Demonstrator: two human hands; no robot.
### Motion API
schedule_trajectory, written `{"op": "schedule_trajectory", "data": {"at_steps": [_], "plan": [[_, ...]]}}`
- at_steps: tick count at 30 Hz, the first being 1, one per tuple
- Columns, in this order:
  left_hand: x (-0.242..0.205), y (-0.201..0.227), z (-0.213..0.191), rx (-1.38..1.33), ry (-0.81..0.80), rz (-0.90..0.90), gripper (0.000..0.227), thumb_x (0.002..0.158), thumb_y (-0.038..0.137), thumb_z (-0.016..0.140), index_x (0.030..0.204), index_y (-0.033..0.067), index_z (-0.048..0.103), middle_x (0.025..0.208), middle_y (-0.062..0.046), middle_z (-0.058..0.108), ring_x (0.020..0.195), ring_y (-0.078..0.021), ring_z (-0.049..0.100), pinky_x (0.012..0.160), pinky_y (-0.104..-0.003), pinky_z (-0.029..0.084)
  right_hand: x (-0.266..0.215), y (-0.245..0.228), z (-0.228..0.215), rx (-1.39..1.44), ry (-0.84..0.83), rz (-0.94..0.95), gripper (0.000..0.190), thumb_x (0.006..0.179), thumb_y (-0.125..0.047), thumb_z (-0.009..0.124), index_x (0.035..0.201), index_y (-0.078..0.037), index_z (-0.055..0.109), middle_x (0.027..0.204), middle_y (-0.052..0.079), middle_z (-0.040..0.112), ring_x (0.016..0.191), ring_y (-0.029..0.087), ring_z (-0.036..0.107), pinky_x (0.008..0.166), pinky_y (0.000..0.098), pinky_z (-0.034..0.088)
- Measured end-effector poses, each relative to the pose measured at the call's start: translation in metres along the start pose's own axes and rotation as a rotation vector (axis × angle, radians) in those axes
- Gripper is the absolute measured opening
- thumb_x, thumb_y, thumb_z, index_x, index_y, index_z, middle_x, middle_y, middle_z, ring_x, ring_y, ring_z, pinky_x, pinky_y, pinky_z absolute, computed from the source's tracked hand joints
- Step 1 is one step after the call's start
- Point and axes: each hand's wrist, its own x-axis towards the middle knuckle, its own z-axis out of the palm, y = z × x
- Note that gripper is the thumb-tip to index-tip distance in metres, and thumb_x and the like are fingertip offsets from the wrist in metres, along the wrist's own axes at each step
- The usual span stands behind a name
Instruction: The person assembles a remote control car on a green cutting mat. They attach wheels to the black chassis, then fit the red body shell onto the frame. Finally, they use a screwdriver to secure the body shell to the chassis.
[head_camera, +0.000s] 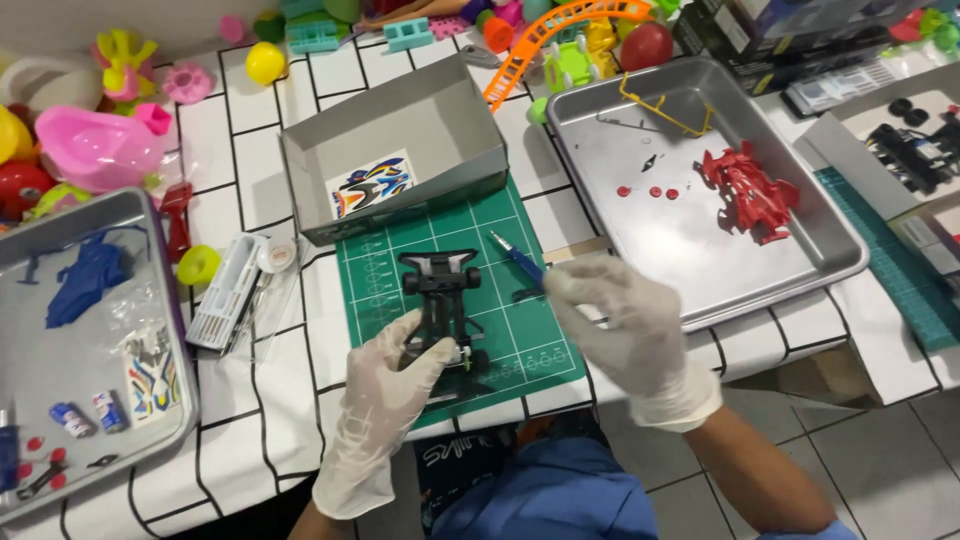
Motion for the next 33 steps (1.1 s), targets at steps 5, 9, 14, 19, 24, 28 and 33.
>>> {"op": "schedule_trajectory", "data": {"at_steps": [5,9,14,19,24,28,33], "plan": [[-0.002,-0.003,-0.002,-0.139,-0.105,0.138,0.053,0.078,0.028,0.080,0.128,0.0133,0.075,0.119,-0.002,0.081,0.107,-0.0124,0.075,0.094,-0.027,0.059,0.004,-0.039,0.067,0.138,0.026,-0.124,0.012,0.093,0.006,0.075,0.095,-0.004,0.069,0.099,0.010,0.070,0.082,0.021,0.070,0.075,0.0277,0.061],[-0.008,0.009,-0.006,-0.238,-0.120,-0.004,0.047,0.077,0.020,0.083,0.123,0.0118,0.079,0.104,0.001,0.083,0.095,-0.0092,0.073,0.088,-0.024,0.057,-0.024,-0.012,0.102,0.195,-0.067,-0.046,0.036,0.094,0.013,0.071,0.107,-0.017,0.056,0.103,-0.005,0.062,0.087,0.014,0.056,0.085,0.0171,0.047],[0.000,-0.001,0.003,-0.272,0.008,0.015,0.052,0.068,0.011,0.091,0.119,0.0148,0.080,0.088,-0.011,0.084,0.085,-0.0148,0.079,0.082,-0.031,0.062,-0.005,-0.025,0.097,0.107,0.078,-0.171,0.012,0.085,0.005,0.079,0.089,-0.007,0.079,0.085,0.009,0.073,0.073,0.023,0.072,0.072,0.0286,0.061],[0.001,-0.008,-0.003,-0.258,0.014,0.053,0.057,0.074,0.012,0.087,0.129,0.0162,0.075,0.098,-0.015,0.083,0.096,-0.0164,0.077,0.086,-0.034,0.062,-0.004,-0.034,0.095,0.192,0.011,-0.044,0.011,0.084,0.002,0.080,0.090,-0.006,0.081,0.086,0.007,0.076,0.075,0.022,0.075,0.071,0.0281,0.062],[0.004,-0.013,-0.003,-0.187,0.030,0.143,0.060,0.075,0.015,0.089,0.133,0.0187,0.073,0.107,-0.017,0.082,0.108,-0.0186,0.072,0.088,-0.036,0.062,-0.007,-0.032,0.099,0.252,-0.004,0.067,0.015,0.083,0.004,0.081,0.097,0.000,0.081,0.085,0.012,0.076,0.075,0.024,0.075,0.070,0.0329,0.063],[0.004,0.003,-0.004,-0.406,0.001,0.019,0.049,0.080,0.012,0.084,0.128,0.0091,0.075,0.109,-0.016,0.082,0.100,-0.0114,0.065,0.091,-0.036,0.060,-0.013,-0.028,0.105,0.303,0.023,0.167,0.023,0.078,0.001,0.085,0.100,-0.006,0.084,0.091,0.007,0.079,0.080,0.019,0.076,0.075,0.0290,0.062],[0.017,-0.004,-0.002,-0.492,-0.018,-0.093,0.030,0.081,0.013,0.087,0.110,0.0060,0.081,0.093,-0.008,0.080,0.086,-0.0110,0.064,0.085,-0.031,0.059,-0.016,-0.037,0.103,0.329,0.025,0.203,0.019,0.081,0.002,0.083,0.098,-0.007,0.084,0.092,0.007,0.079,0.081,0.021,0.076,0.077,0.0288,0.061]]}}
